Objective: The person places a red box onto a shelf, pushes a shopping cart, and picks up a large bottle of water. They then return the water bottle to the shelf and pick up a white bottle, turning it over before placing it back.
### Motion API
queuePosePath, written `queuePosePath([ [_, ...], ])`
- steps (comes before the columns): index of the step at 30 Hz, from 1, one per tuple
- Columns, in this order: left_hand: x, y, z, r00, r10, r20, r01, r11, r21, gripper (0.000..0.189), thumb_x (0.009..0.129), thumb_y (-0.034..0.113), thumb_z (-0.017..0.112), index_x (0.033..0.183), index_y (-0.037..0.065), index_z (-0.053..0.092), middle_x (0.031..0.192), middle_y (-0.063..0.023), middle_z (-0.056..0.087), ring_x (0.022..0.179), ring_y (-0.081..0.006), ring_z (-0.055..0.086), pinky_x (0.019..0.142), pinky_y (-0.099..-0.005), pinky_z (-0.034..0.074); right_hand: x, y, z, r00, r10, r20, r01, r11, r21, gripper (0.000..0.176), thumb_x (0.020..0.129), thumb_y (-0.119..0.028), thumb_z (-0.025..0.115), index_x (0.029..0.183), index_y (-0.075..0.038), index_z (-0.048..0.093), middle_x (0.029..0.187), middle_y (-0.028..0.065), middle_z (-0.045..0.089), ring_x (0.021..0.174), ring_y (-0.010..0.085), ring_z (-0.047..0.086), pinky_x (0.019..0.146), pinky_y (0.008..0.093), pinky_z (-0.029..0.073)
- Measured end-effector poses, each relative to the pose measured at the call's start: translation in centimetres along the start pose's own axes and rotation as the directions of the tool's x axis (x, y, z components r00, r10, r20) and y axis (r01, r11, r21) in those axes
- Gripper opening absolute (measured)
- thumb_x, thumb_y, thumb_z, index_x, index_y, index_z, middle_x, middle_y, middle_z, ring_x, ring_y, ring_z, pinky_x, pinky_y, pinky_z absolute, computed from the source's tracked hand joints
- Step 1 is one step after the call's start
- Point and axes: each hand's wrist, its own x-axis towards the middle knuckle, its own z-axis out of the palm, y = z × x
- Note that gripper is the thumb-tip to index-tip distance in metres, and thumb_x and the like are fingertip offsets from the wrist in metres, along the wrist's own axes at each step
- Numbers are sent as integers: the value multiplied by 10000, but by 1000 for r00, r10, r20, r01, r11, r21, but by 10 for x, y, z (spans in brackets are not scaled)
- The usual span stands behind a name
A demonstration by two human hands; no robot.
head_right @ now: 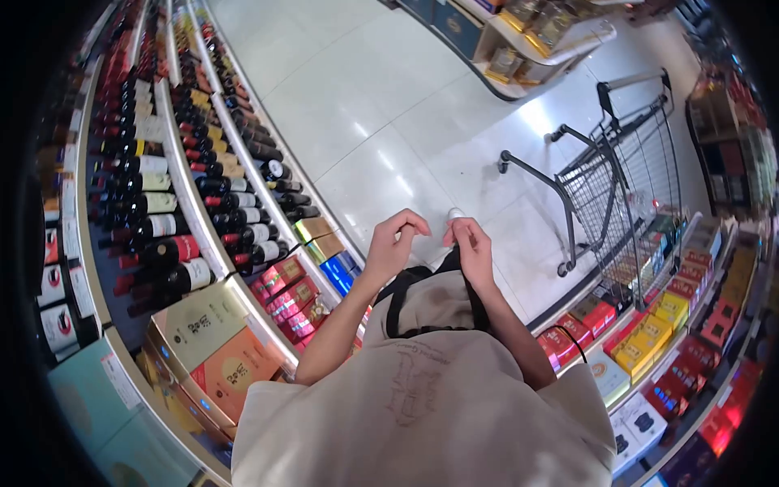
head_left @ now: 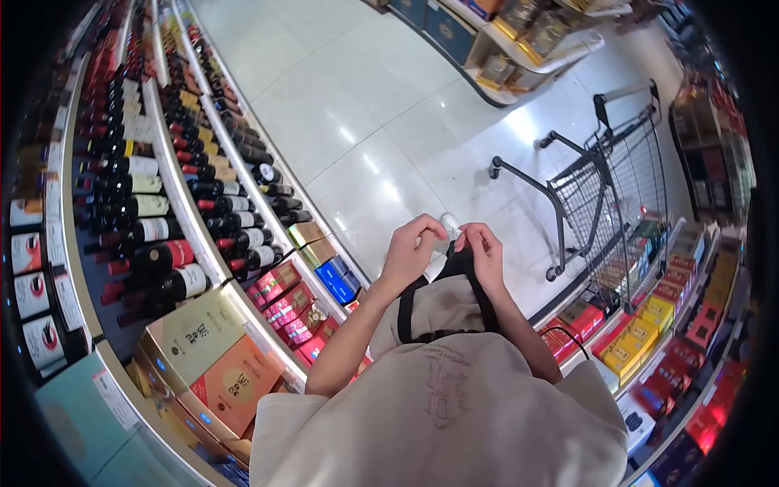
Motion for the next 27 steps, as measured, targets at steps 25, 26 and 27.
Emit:
queuePosePath([
  [25,-4,-39,215,921,-243,-304,271,961,55,254,1023,-39,426,967,-24,674,951,-86,715,909,-149,686,888,-298,555,340,-130,-339,900,-27,-435,-277,736,-618,740,1008,-617,451,1373,23,510,921,65,801,984,332,753,928,411,536],
  [26,-11,-40,219,918,-244,-313,282,956,81,257,1030,-33,426,968,-22,675,950,-86,714,910,-148,686,888,-299,553,335,-134,-337,915,-21,-404,-248,761,-600,735,1007,-640,415,1338,6,532,918,53,802,962,338,755,922,422,535],
  [27,-19,-39,225,899,-266,-347,301,952,50,251,1030,-55,424,971,-22,665,928,-75,709,888,-131,668,857,-274,541,329,-131,-336,927,-8,-374,-228,780,-582,736,1006,-663,380,1304,-12,553,916,41,803,941,344,758,917,434,533],
])
